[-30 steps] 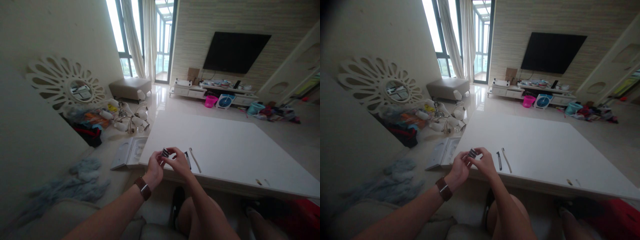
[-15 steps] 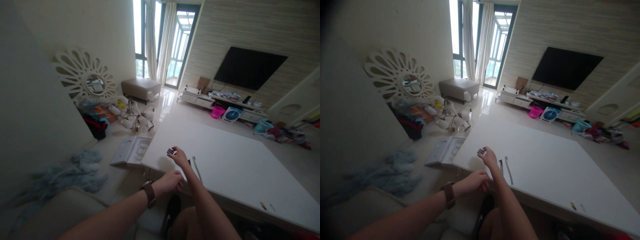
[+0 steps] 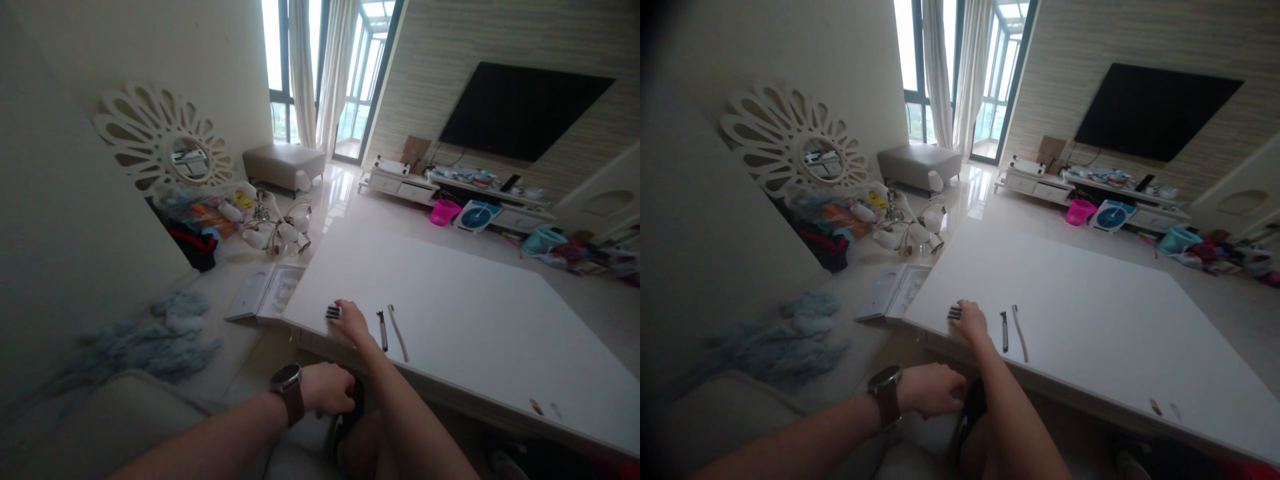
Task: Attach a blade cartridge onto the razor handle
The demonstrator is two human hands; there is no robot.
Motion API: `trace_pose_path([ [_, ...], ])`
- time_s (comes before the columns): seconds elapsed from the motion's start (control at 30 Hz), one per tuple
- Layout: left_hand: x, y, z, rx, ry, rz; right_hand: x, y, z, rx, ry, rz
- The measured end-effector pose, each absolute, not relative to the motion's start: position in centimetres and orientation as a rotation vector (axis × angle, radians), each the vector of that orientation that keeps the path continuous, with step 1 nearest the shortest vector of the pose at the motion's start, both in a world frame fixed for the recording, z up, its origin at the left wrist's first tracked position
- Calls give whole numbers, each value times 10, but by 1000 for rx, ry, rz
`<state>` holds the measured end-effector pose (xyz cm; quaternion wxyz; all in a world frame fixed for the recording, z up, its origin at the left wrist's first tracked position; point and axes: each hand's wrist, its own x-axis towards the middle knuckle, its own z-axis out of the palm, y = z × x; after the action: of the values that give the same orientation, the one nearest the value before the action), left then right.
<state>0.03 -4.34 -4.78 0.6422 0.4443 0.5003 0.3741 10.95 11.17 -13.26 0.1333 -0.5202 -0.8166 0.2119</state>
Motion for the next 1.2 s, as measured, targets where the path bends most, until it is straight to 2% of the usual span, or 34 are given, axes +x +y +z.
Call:
trace_pose_path([
  [0.13,0,-44,-34,1530,1158,493,125,126,-128,-1488,-2274,624],
  [0.27,3,-43,-18,1716,1241,233,158,145,-125,-1614,-2164,590],
  [0.53,6,-36,-18,1987,1229,-198,236,154,-140,-1897,-1986,558],
  [1.0,4,-37,-13,1992,1242,-231,236,140,-151,-1970,-2075,622],
  [1.2,5,-38,-15,2022,1319,-65,215,131,-137,-1836,-2125,705],
])
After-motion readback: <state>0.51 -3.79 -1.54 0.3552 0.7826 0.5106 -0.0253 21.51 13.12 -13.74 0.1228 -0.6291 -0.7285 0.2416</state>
